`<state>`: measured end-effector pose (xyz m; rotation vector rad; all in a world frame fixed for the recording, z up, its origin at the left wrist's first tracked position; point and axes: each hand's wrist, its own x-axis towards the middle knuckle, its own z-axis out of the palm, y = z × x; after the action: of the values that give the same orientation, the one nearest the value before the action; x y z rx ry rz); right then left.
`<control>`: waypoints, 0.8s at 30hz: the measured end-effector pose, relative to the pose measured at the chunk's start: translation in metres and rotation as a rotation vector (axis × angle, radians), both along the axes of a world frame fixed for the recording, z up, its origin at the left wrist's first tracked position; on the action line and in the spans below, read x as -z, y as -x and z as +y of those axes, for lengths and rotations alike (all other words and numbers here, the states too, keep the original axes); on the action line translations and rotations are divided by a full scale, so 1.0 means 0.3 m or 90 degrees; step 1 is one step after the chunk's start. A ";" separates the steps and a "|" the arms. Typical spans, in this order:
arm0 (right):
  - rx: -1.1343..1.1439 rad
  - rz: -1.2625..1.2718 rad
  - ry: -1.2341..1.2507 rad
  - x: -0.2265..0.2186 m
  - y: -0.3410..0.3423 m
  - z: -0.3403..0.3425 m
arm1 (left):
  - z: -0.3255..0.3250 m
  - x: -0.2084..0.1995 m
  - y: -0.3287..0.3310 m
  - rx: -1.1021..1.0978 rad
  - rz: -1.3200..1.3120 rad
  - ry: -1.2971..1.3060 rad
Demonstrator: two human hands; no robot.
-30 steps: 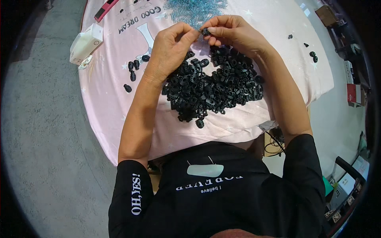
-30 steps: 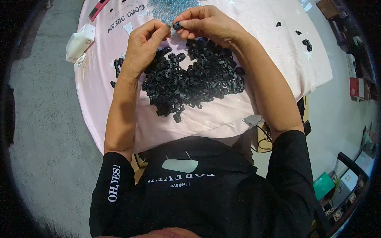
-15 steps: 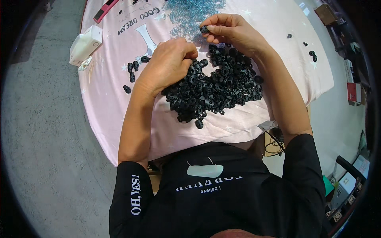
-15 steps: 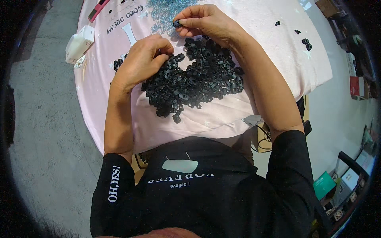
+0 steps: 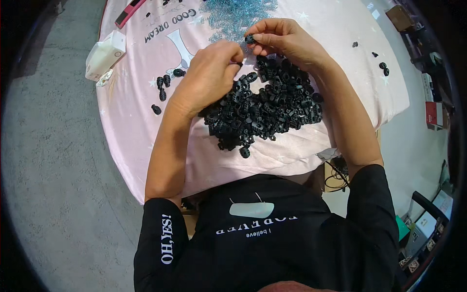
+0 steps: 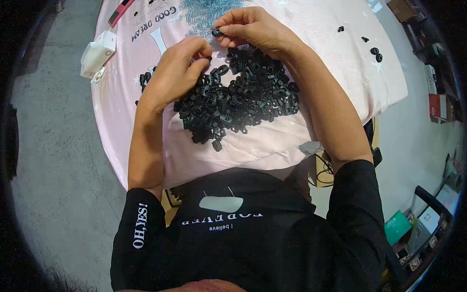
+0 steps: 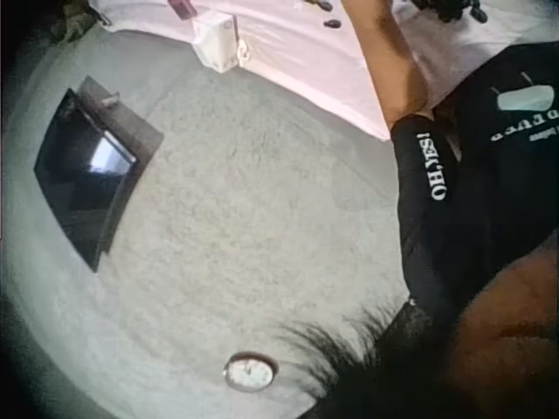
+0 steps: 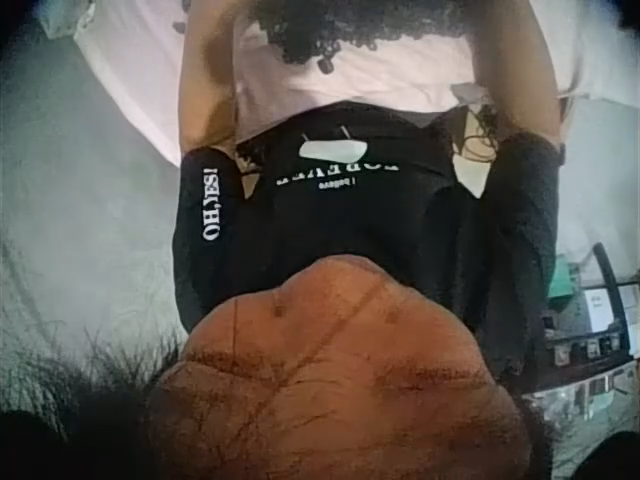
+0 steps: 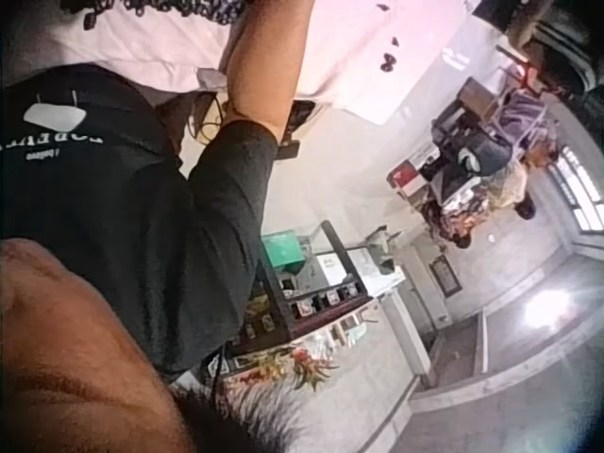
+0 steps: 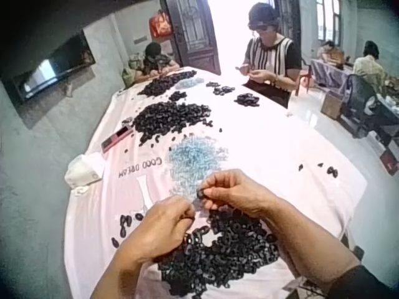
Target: Sort and manipulate small black and blue plastic components on a table.
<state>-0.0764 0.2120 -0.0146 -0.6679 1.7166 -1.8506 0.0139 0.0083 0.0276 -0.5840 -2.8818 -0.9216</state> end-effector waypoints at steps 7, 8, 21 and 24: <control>-0.019 -0.010 0.016 -0.005 -0.004 0.003 | 0.003 0.021 0.023 -0.050 -0.097 -0.241; -0.020 -0.013 0.021 -0.004 -0.005 0.000 | -0.002 0.030 0.029 -0.054 -0.092 -0.277; -0.024 -0.021 0.027 -0.002 -0.007 -0.005 | 0.007 0.050 0.044 -0.086 -0.123 -0.416; -0.029 -0.015 0.033 -0.002 -0.011 -0.008 | 0.020 0.050 0.039 -0.112 -0.134 -0.421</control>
<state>-0.0731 0.2097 -0.0139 -0.6961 1.6303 -1.8696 0.0020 0.0143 0.0127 -0.1755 -2.4787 -1.8609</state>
